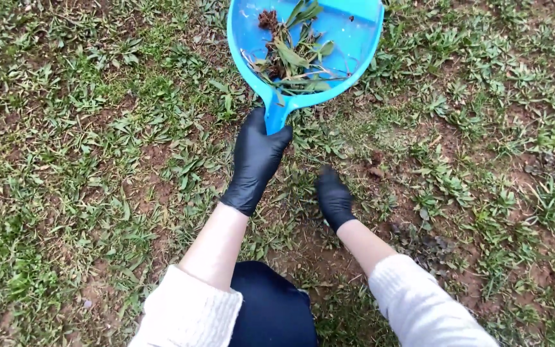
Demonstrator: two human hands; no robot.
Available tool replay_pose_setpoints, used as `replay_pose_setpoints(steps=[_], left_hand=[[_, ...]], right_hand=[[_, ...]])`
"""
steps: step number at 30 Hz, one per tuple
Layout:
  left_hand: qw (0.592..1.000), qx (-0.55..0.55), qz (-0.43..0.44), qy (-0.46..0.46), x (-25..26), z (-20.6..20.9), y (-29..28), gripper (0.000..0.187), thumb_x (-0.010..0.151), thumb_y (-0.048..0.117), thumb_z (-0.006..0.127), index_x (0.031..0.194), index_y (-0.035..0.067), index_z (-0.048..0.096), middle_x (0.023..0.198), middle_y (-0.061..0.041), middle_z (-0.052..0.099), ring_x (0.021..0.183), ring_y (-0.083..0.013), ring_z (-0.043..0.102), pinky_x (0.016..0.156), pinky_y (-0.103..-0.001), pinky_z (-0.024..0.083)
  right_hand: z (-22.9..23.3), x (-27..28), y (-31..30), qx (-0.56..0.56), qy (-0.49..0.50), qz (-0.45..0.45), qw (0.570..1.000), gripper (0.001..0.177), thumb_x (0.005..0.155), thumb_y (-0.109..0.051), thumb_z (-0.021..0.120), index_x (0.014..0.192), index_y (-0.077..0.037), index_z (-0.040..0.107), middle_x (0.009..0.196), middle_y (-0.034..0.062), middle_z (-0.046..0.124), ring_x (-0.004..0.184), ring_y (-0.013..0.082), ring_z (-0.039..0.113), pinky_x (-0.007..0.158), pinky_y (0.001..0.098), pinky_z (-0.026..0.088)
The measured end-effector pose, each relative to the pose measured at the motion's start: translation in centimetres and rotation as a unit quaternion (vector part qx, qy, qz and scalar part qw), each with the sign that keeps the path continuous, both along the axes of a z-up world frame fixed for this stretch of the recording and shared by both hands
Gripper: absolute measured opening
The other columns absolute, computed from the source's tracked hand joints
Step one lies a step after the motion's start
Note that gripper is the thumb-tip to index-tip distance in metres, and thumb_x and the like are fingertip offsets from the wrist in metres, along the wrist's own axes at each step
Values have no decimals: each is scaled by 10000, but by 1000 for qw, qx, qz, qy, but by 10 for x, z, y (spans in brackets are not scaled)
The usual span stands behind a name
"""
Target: The person picks up leaves and yard debris from the grass by hand and places them into a blue dustpan.
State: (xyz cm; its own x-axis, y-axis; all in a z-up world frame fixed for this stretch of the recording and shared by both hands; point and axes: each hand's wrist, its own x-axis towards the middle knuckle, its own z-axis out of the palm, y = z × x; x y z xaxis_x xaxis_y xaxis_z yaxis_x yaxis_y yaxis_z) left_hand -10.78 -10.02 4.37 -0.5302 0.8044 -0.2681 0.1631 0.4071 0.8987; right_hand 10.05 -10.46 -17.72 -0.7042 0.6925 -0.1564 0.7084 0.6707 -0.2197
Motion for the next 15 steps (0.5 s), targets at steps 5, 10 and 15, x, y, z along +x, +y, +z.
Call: replay_pose_setpoints(steps=[5,10,15], left_hand=[[1000,-3,-6,-10,6,11,-1,325,784,307,696,1053,133,641,757,-43,634,728,-277,680,782,-409,518],[1000,-4,-5,-15,9,10,1,338,793,304,700,1075,127,643,769,-41,642,726,-271,678,783,-417,520],[1000,-13,0,-24,8,11,-1,348,801,296,706,1104,135,647,790,-26,660,731,-248,675,776,-420,520]], right_hand=[[-57,10,4,-134,-89,-174,971,491,871,-569,734,1029,-124,597,911,56,717,866,332,768,760,533,618],[-58,-9,10,-168,-69,-148,972,386,831,-482,782,1065,-197,667,961,11,725,1002,279,739,880,501,595],[-111,-12,7,-79,-8,-78,994,450,840,-307,792,1133,-74,542,931,141,710,934,381,739,796,544,602]])
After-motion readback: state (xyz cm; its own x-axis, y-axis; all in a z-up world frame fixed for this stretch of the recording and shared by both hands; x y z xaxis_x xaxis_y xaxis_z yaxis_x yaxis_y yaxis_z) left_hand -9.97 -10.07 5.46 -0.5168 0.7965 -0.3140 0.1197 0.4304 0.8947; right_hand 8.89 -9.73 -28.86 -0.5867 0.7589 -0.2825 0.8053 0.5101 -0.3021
